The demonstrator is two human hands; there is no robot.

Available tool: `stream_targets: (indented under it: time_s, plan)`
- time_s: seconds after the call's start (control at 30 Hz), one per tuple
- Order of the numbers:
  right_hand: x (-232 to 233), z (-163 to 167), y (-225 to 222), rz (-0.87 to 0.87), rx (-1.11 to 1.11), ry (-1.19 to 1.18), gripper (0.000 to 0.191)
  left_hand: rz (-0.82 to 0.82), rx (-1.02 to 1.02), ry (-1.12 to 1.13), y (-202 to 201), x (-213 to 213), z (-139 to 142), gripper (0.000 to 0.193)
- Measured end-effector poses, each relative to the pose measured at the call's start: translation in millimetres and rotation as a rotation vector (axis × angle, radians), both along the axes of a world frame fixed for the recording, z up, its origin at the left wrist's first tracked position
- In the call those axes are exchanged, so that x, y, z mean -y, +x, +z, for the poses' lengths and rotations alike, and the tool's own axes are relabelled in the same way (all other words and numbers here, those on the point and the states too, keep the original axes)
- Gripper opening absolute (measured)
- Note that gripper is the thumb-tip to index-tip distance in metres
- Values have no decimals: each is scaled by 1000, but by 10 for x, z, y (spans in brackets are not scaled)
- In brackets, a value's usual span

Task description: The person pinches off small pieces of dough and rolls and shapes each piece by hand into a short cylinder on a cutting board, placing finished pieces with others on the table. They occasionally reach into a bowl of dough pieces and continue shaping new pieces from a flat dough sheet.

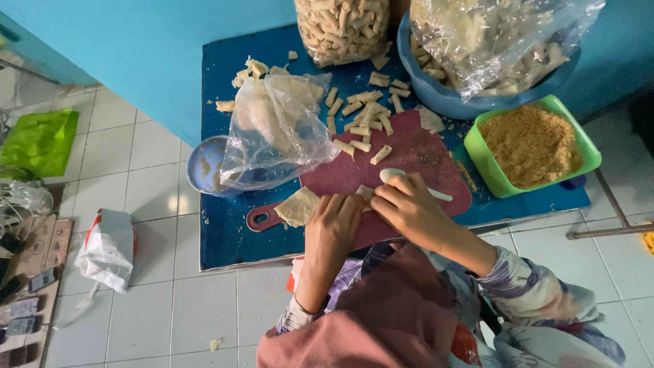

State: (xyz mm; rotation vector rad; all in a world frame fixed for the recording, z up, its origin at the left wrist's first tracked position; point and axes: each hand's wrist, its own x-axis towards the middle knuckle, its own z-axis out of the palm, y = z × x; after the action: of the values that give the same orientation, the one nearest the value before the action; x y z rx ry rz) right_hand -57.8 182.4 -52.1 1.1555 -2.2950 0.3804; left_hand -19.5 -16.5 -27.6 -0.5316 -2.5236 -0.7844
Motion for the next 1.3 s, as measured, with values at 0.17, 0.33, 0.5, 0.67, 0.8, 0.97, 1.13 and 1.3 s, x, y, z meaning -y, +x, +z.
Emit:
stream_targets:
  time_s: [0.17, 0.33, 0.5, 0.67, 0.8, 0.97, 1.13, 1.3]
  plan:
    - [-80, -48, 47, 44, -7, 16, 31, -74, -50, -62, 70, 59, 19, 20]
    - [-43, -34, 36, 4, -73, 58, 28, -66, -66, -75, 44, 33, -13, 12]
    - [26, 36, 15, 9, 153, -71, 16, -22, -34, -82, 12, 2, -20, 13]
    - [35, 94, 42, -15, 220, -74, 26, 57, 29, -35, 67, -31, 36, 9]
    - [49, 78, 59, -68, 111, -13, 26, 73, 6, 6, 86, -71, 65, 14]
    - [62, 12, 56, -75, -40, 34, 25, 103, -5, 39, 121, -98, 62, 25]
    - [87, -33, 153, -109, -69, -6, 34, 52, -67, -4, 142, -60, 40, 31]
    - [121, -22, 115, -139, -44, -19, 29, 86, -76, -37, 73, -86, -13, 24]
